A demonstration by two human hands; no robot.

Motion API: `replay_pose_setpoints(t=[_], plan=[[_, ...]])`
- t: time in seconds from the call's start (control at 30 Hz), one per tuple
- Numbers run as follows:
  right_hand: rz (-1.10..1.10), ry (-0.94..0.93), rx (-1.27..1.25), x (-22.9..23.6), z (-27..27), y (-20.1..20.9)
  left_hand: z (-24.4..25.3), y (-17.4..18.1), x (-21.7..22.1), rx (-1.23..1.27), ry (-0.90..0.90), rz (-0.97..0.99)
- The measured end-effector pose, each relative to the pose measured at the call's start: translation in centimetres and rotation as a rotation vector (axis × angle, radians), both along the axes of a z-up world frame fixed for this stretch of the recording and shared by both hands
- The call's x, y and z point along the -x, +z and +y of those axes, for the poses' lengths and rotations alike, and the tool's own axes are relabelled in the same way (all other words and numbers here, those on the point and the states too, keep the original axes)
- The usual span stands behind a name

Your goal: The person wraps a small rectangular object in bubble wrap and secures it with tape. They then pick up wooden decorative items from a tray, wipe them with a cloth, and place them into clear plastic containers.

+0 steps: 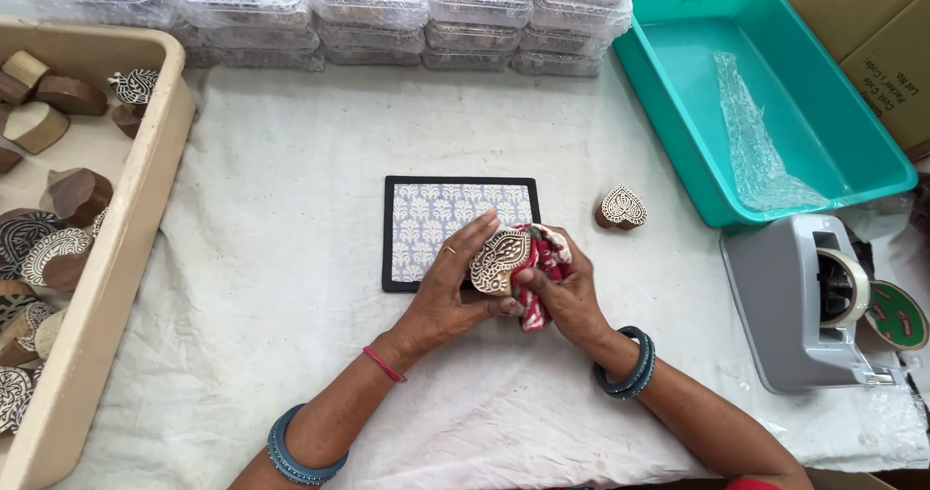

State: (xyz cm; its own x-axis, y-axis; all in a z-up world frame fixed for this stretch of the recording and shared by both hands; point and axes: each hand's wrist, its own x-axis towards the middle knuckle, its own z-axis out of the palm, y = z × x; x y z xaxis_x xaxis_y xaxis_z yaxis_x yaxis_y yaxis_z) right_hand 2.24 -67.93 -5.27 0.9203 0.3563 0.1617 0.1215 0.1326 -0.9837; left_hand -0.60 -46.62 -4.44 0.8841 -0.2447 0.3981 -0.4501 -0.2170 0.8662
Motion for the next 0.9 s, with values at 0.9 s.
replay_pose_setpoints(t=[0.9], plan=[[-0.029,0.077,0.104,-0.6,0.2,1.1,1.5,-1.1,-1.2,0.377,-0.128,0.440]])
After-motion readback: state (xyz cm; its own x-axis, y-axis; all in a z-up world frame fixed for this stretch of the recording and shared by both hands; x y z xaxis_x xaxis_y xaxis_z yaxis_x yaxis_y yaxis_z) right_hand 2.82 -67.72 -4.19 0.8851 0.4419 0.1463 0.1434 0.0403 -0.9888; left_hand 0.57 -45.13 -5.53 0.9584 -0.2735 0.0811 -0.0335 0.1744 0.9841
